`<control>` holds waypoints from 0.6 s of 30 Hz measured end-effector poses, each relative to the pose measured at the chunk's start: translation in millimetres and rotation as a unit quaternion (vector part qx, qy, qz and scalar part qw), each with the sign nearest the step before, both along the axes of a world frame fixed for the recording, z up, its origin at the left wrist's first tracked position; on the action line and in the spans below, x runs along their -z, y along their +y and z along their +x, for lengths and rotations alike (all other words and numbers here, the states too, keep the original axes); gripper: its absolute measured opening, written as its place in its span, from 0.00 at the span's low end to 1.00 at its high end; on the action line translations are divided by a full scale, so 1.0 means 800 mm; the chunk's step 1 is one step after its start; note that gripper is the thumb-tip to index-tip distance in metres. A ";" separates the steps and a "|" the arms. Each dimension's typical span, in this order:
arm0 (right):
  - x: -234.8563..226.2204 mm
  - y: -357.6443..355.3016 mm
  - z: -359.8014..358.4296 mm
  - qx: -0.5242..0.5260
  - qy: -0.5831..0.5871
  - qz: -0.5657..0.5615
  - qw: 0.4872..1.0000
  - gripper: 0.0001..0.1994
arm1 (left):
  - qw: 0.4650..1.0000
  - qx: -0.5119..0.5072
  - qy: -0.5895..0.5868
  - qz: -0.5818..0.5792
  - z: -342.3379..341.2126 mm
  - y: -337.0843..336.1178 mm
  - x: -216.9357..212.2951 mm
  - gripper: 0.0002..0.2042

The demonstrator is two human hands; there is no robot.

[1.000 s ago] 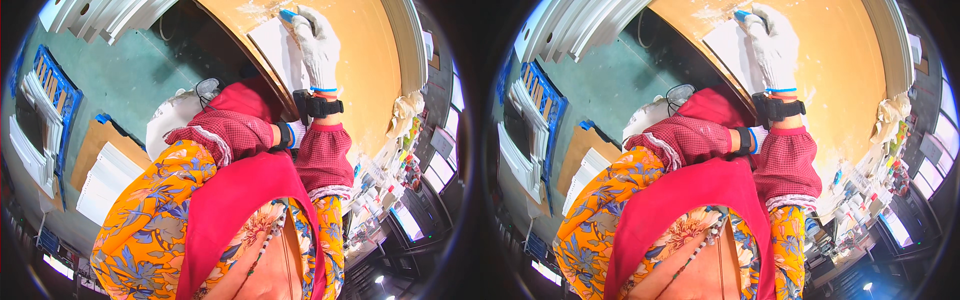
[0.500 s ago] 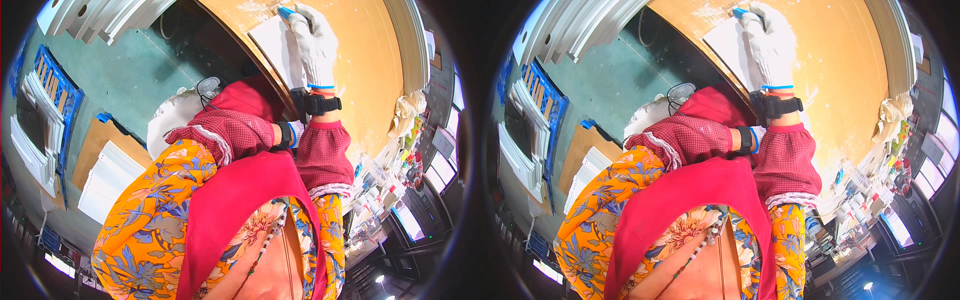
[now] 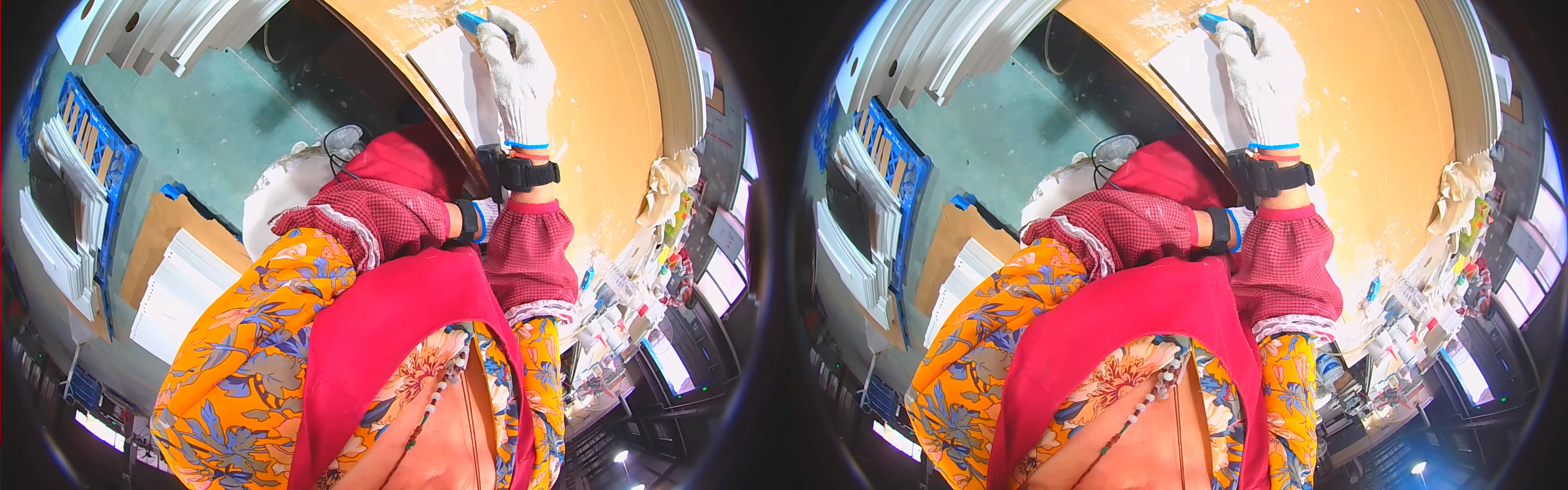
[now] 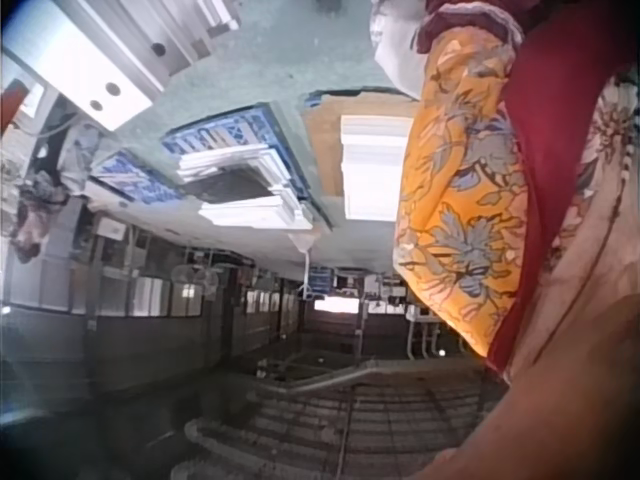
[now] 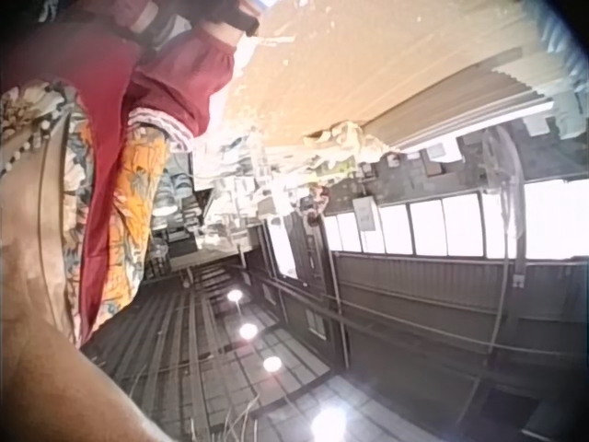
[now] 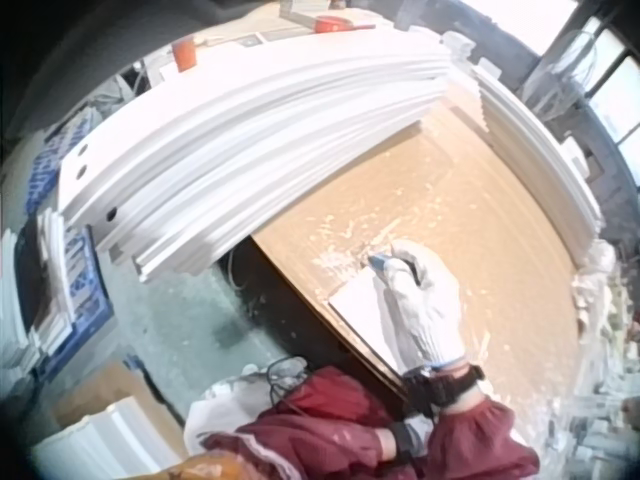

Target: Sanding and polishing white furniture panels on a workbench in a factory setting.

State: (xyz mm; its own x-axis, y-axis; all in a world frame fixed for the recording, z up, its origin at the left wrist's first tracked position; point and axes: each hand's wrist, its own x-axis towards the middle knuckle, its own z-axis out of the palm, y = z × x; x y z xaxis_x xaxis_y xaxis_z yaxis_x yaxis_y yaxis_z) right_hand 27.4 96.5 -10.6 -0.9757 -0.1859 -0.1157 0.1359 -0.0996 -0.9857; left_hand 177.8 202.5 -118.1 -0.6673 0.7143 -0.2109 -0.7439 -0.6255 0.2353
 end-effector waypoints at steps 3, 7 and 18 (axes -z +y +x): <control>0.002 -0.001 -0.001 -0.008 0.014 0.062 0.998 0.11 | 1.000 0.000 0.001 -0.002 0.001 -0.001 0.000 0.15; 0.003 -0.002 -0.003 0.001 0.001 -0.013 1.000 0.10 | 1.000 -0.002 0.001 -0.009 0.003 0.000 -0.002 0.15; -0.002 -0.004 0.002 0.024 0.006 -0.028 0.999 0.11 | 0.999 -0.002 0.015 -0.031 -0.004 -0.005 0.002 0.14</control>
